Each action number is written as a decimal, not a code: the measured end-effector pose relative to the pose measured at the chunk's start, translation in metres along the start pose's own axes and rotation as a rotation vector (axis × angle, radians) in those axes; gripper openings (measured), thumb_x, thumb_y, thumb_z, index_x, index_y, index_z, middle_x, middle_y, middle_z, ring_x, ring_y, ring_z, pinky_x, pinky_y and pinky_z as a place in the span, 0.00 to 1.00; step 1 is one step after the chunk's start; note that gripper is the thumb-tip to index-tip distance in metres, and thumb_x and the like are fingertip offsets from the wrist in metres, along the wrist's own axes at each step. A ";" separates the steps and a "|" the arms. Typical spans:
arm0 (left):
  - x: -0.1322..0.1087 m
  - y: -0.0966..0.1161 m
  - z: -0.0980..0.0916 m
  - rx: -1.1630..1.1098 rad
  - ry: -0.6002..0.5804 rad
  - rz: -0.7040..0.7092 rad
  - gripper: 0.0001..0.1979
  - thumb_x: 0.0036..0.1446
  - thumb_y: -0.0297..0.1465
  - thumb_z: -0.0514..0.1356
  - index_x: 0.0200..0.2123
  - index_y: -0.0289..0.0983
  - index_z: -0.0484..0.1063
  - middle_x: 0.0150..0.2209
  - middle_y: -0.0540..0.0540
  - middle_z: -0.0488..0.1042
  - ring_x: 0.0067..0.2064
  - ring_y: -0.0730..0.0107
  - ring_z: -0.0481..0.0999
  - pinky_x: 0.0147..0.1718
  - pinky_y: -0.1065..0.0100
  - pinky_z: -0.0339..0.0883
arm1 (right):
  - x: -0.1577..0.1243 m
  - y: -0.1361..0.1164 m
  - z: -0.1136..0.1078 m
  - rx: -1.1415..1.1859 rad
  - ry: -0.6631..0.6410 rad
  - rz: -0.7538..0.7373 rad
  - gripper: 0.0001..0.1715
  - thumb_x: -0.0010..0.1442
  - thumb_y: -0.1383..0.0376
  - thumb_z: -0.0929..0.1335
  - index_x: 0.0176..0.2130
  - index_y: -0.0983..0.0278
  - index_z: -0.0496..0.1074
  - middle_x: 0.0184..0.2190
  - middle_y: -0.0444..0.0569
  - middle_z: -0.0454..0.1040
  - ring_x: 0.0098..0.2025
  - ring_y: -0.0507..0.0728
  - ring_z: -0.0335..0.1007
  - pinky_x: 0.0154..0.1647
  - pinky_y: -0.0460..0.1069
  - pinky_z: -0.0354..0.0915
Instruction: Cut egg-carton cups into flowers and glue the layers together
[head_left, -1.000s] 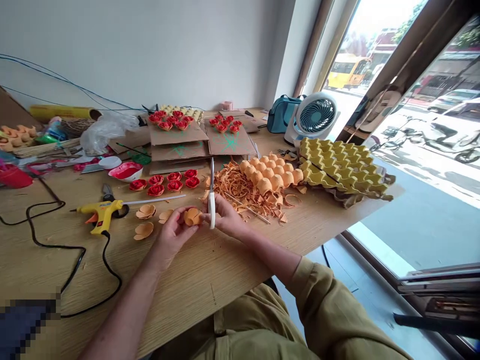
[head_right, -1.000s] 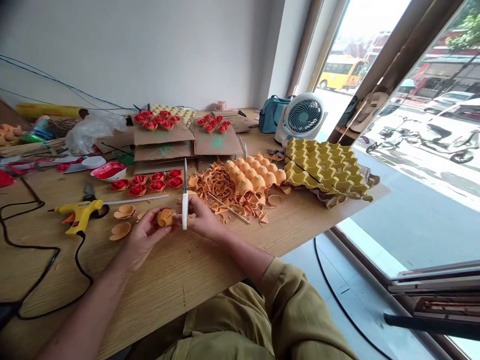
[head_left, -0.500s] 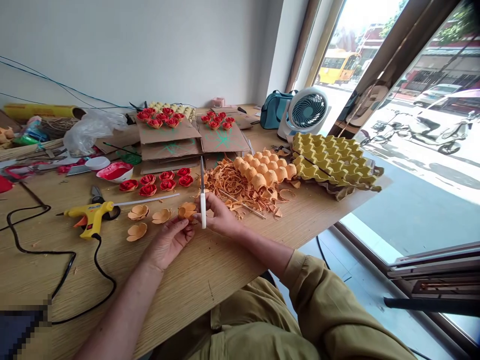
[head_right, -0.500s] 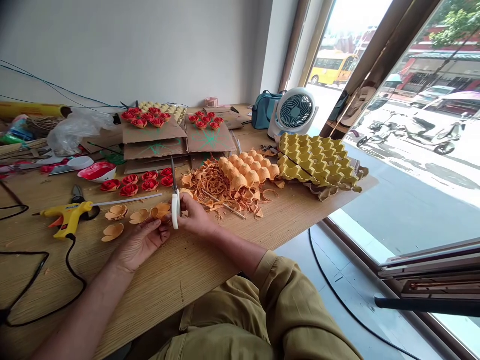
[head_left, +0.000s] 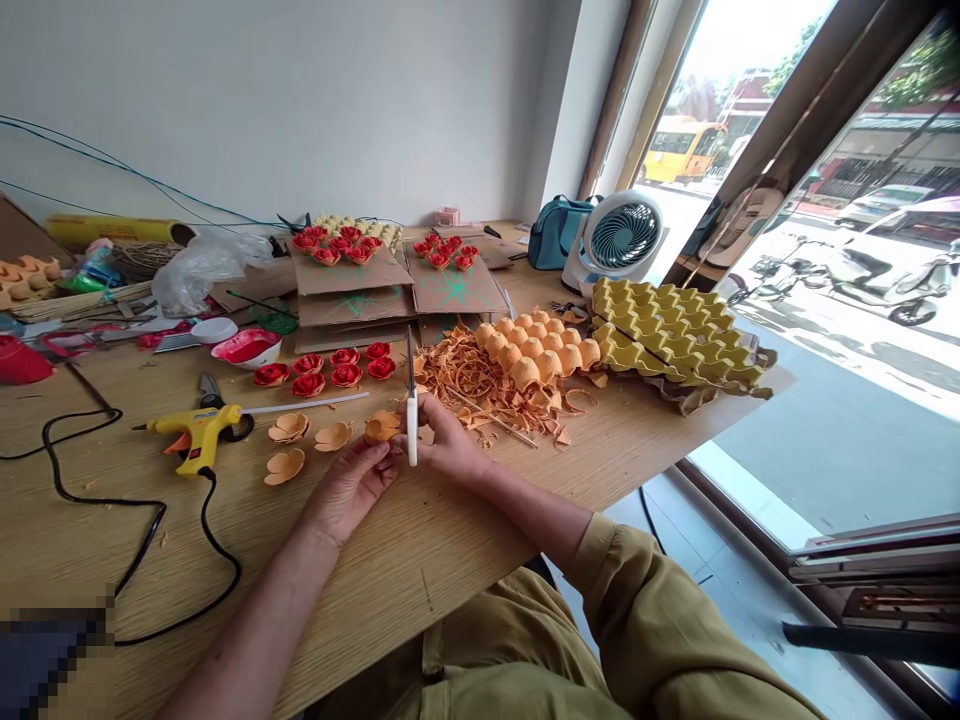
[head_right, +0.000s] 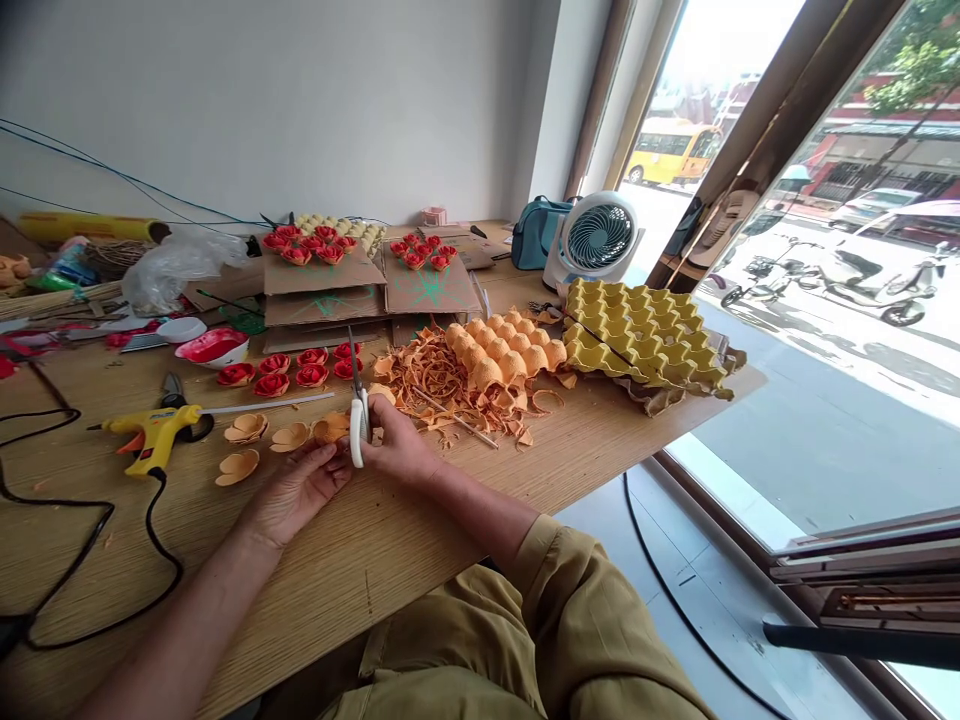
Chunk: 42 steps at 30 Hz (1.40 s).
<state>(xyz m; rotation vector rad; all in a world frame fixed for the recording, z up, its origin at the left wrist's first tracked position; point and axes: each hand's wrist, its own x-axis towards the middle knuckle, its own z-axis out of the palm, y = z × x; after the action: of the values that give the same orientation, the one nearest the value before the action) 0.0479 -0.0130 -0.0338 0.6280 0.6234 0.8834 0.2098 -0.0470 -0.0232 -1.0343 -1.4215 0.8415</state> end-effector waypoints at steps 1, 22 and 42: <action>0.000 0.000 -0.001 0.010 0.001 0.003 0.13 0.39 0.22 0.75 0.30 0.34 0.77 0.29 0.51 0.76 0.26 0.80 0.68 0.23 0.76 0.67 | 0.000 0.000 0.000 0.007 0.000 -0.002 0.24 0.53 0.52 0.73 0.40 0.61 0.61 0.33 0.41 0.64 0.36 0.52 0.65 0.46 0.51 0.66; -0.002 0.005 0.004 -0.005 0.096 0.065 0.13 0.38 0.22 0.73 0.29 0.35 0.76 0.28 0.53 0.76 0.26 0.80 0.69 0.23 0.76 0.66 | 0.002 0.011 -0.001 -0.095 -0.031 0.019 0.26 0.54 0.47 0.72 0.40 0.62 0.65 0.32 0.41 0.67 0.36 0.53 0.65 0.44 0.50 0.66; -0.003 0.008 -0.001 -0.129 0.065 0.084 0.16 0.40 0.26 0.74 0.28 0.35 0.70 0.25 0.55 0.68 0.26 0.80 0.65 0.25 0.75 0.65 | -0.004 0.008 -0.010 -0.512 -0.143 -0.098 0.15 0.60 0.54 0.68 0.31 0.61 0.63 0.26 0.40 0.64 0.30 0.52 0.58 0.39 0.50 0.55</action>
<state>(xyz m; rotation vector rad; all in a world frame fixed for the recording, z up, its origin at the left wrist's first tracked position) 0.0415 -0.0111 -0.0278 0.5139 0.5968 1.0177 0.2208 -0.0485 -0.0306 -1.2892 -1.8499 0.4940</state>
